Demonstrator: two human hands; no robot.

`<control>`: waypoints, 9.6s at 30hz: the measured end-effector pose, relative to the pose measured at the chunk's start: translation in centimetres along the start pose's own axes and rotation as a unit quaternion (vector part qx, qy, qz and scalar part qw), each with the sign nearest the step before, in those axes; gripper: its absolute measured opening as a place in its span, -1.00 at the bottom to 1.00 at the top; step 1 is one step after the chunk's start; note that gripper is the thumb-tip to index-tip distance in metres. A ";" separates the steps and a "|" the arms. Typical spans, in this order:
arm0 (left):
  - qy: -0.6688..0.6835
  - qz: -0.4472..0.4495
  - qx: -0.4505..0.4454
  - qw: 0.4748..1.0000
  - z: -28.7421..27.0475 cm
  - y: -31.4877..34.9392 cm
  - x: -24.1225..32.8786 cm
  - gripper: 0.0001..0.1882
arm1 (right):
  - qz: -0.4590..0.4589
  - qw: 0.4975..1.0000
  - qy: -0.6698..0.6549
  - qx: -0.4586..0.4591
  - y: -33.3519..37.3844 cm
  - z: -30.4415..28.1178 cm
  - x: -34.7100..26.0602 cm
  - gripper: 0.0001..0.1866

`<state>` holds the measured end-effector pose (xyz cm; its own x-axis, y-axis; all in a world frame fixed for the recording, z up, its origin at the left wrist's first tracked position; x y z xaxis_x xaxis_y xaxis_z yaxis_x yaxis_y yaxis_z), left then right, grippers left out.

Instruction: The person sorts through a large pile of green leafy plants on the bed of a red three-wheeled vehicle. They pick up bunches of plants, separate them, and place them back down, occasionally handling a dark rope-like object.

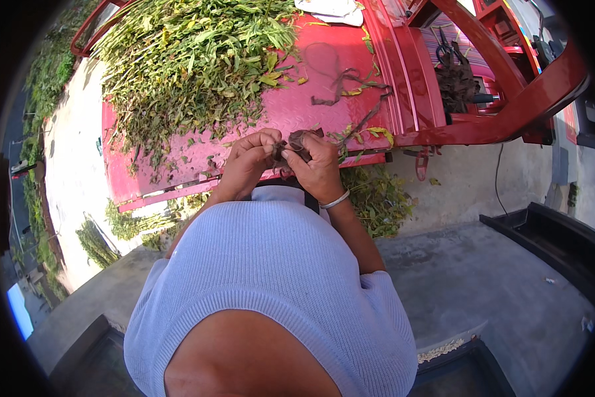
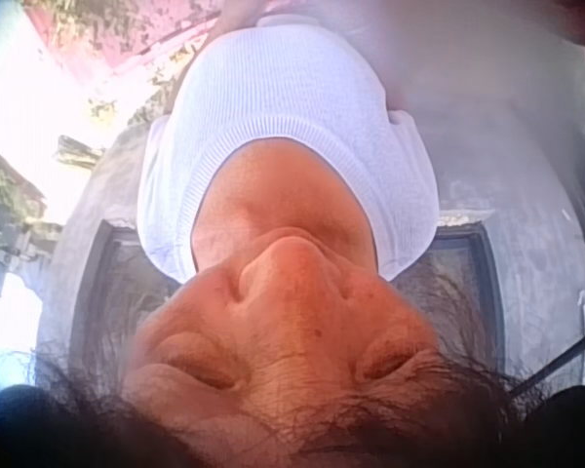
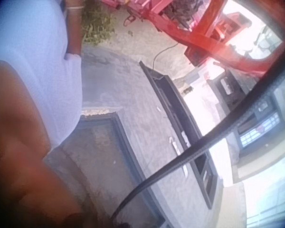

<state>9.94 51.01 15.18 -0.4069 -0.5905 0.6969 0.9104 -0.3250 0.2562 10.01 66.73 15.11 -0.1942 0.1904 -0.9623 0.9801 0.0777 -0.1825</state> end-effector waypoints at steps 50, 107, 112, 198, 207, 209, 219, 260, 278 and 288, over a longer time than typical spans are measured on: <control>0.152 -0.003 0.008 0.988 -2.9 2.0 2.6 -0.87 | 0.254 0.708 -0.496 0.434 5.3 -15.6 15.9 -0.70; 0.013 0.061 0.306 0.950 -8.4 3.1 10.8 -0.82 | 0.190 0.880 0.295 0.321 0.1 -19.3 20.9 -0.73; -0.016 0.055 0.158 0.986 -11.1 3.4 12.6 -0.86 | 0.249 0.951 0.183 -0.006 1.9 -14.8 16.3 -0.62; -0.217 -0.098 -0.033 0.971 -10.9 -6.0 6.1 -0.81 | 0.186 0.965 -0.080 -0.168 -9.2 -10.7 -4.1 -0.69; 0.271 -0.058 0.171 0.945 -17.4 -0.9 3.3 -0.81 | 0.165 0.945 -0.279 0.047 -4.4 -11.3 0.9 -0.60; 0.205 -0.106 0.100 0.968 -10.6 -0.9 2.1 -0.79 | 0.138 0.936 -0.323 0.016 -4.1 -8.7 1.1 -0.52; 0.310 -0.256 -0.148 0.904 -4.1 -5.9 -5.3 -0.37 | 0.015 0.847 -0.491 -0.203 -0.4 -1.2 -0.7 -0.93; -0.082 0.082 0.039 0.993 -2.5 0.3 6.2 -0.51 | -0.043 0.961 0.249 -0.109 -1.5 -9.1 1.1 -0.38; -0.259 0.110 0.113 0.953 -0.5 1.2 6.9 -0.57 | 0.003 0.974 -0.090 -0.207 -2.9 1.5 -1.1 -0.75; -0.038 0.062 0.132 0.989 -3.6 0.5 6.7 -0.51 | -0.066 0.976 0.106 -0.180 1.7 1.4 5.2 -0.87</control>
<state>7.39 44.19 17.58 -0.2924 -0.5533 0.7800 0.9452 -0.0433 0.3236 10.74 66.46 9.49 -0.3591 0.3498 -0.8653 0.8756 0.4472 -0.1826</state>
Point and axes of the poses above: each hand's wrist, its own y-axis away from the middle knuckle, its own z-axis out of the palm, x = y × z, the point moved 1 cm from there along -y, towards the middle knuckle, and after that the axes turned 4 degrees about y, right-handed, at the moved point
